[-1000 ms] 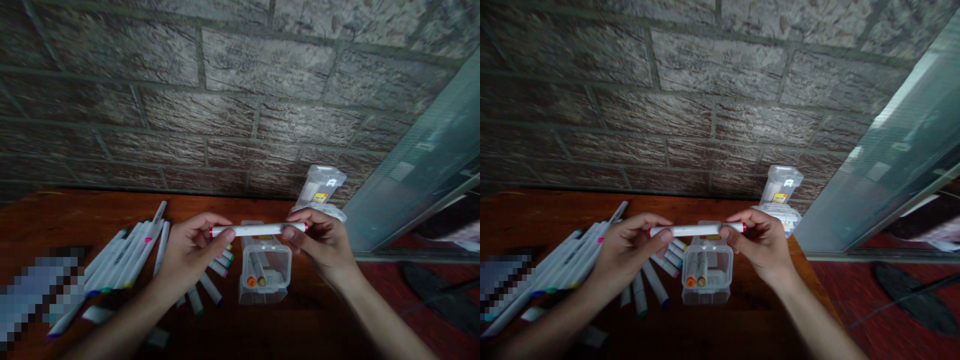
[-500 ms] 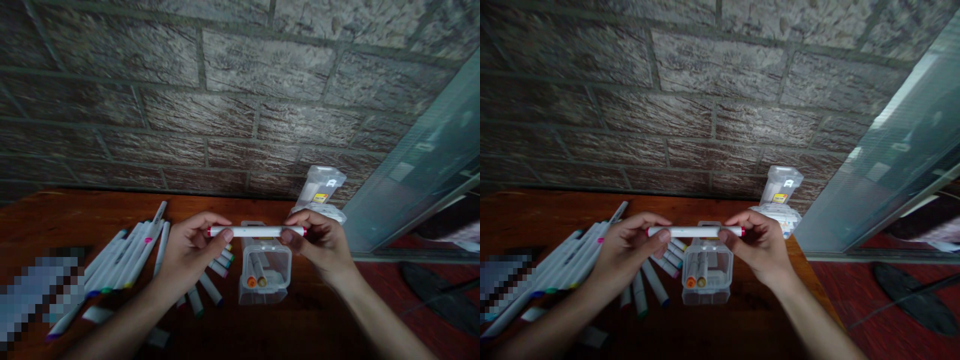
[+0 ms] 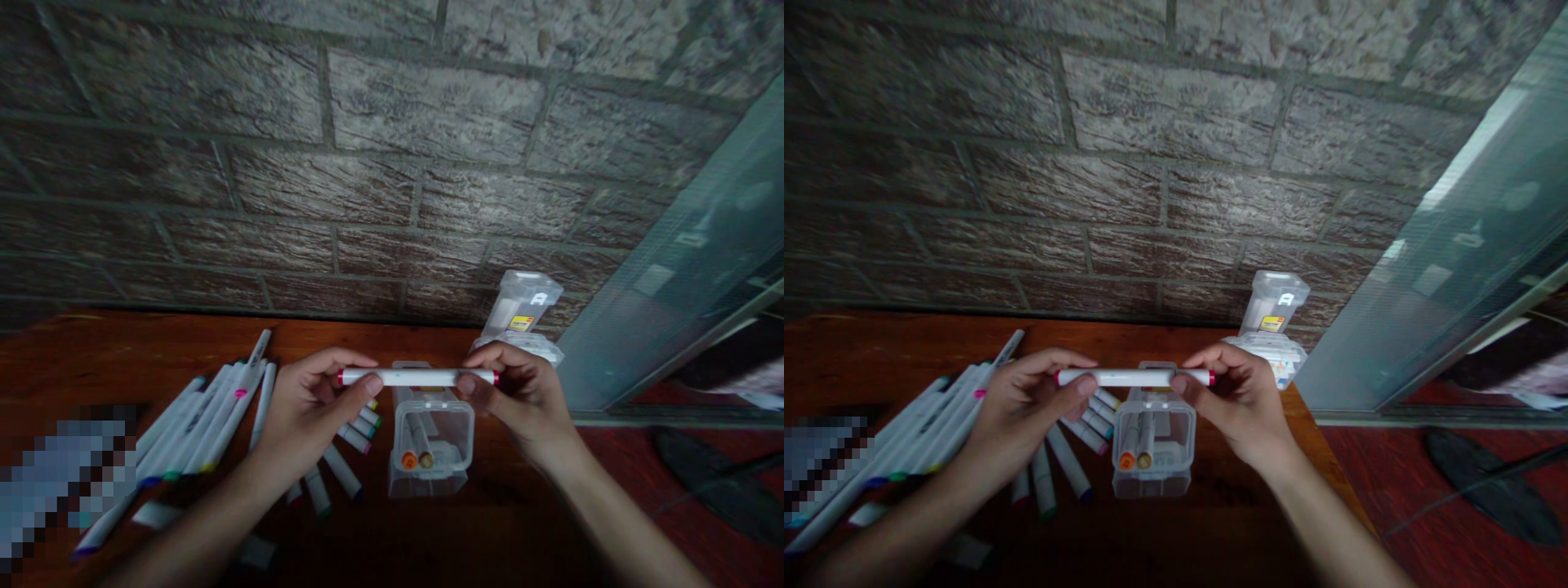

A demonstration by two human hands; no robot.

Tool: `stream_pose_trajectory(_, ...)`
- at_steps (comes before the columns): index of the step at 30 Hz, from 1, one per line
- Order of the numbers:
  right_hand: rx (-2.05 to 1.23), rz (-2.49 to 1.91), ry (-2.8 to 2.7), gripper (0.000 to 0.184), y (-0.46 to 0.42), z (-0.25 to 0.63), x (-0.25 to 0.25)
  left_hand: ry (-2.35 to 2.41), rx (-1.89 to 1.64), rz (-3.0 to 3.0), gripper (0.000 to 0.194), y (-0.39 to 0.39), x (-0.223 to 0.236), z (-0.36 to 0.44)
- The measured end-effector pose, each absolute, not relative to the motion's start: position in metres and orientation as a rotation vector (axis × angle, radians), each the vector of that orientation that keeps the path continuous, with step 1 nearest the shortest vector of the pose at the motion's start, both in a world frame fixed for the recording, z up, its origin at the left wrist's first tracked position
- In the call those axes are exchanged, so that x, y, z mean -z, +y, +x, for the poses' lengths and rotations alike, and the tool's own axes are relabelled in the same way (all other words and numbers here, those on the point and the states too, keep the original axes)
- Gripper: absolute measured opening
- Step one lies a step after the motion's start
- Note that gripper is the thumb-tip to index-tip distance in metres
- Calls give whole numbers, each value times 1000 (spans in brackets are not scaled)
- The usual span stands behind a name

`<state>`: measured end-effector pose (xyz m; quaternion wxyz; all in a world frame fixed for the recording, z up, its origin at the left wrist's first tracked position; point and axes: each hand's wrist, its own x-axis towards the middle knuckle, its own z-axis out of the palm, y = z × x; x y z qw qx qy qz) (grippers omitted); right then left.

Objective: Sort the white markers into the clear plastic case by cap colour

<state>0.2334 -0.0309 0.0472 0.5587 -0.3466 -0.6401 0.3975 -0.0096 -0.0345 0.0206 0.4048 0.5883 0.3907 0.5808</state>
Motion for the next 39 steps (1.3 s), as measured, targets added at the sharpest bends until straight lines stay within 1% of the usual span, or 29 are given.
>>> stream_pose_trajectory(11,-1108,-753,-1401,10,-29,238,-41,880,-1463,1366,21,-30,-12,-13)
stream_pose_trajectory(15,-1130,-758,-1382,9,-27,240,-39,813,-1471,1319,19,-30,-10,-15)
stream_pose_trajectory(20,-1145,-794,-1333,11,-26,240,-41,754,-1469,1284,15,-30,-12,-16)
stream_pose_trajectory(31,-1221,-759,-1236,19,-29,241,-46,614,-1488,1110,21,-31,-19,-14)
stream_pose_trajectory(39,-1287,-728,-1149,20,-29,239,-49,579,-1466,1044,23,-30,-21,-16)
